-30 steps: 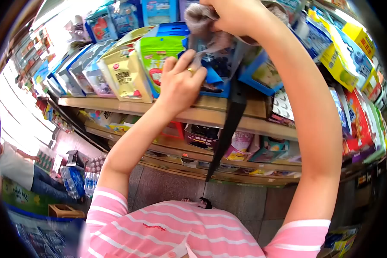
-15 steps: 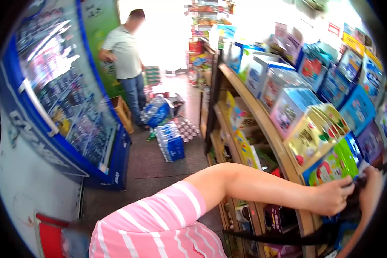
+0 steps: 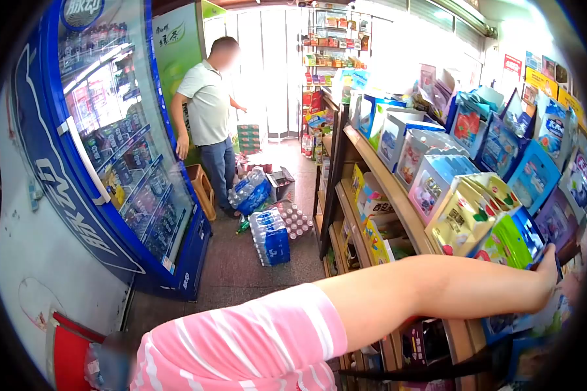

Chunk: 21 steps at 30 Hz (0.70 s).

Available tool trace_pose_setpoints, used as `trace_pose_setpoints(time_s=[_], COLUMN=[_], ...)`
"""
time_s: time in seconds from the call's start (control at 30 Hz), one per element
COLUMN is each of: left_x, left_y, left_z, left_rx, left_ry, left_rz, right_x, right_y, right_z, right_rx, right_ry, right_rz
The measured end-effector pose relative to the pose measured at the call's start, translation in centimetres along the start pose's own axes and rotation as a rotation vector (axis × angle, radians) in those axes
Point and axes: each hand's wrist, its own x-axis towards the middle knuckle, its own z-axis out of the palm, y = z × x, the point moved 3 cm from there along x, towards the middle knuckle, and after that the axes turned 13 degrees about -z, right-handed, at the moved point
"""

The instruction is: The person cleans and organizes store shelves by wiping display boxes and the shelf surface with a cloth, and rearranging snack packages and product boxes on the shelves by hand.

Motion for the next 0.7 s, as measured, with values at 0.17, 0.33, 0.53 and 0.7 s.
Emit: trace_pose_setpoints(time_s=[0.17, 0.33, 0.53, 0.7], left_x=[3.3, -2.1, -4.6, -13.3], left_y=[1.3, -2.0, -3.3, -9.7], left_z=[2.7, -0.6, -0.5, -4.0], left_rx=[-0.063, -0.094, -0.359, -0.582], left_ry=[0.043, 0.133, 0.139, 0.773], left_rz=[-0.203, -0.265, -0.162, -0.23], right_x=[-4.9, -9.2, -13.3, -14.2], right_y=[-1.3, -3.3, -6.6, -8.7], right_z=[-3.9, -5.9, -3.5, -0.5], right_rx=[-0.017, 0.531, 1.006, 1.13], right_ry=[-0.008, -0.135, -0.344, -0.195], right_rz=[0.147, 0.318, 0.312, 0.376])
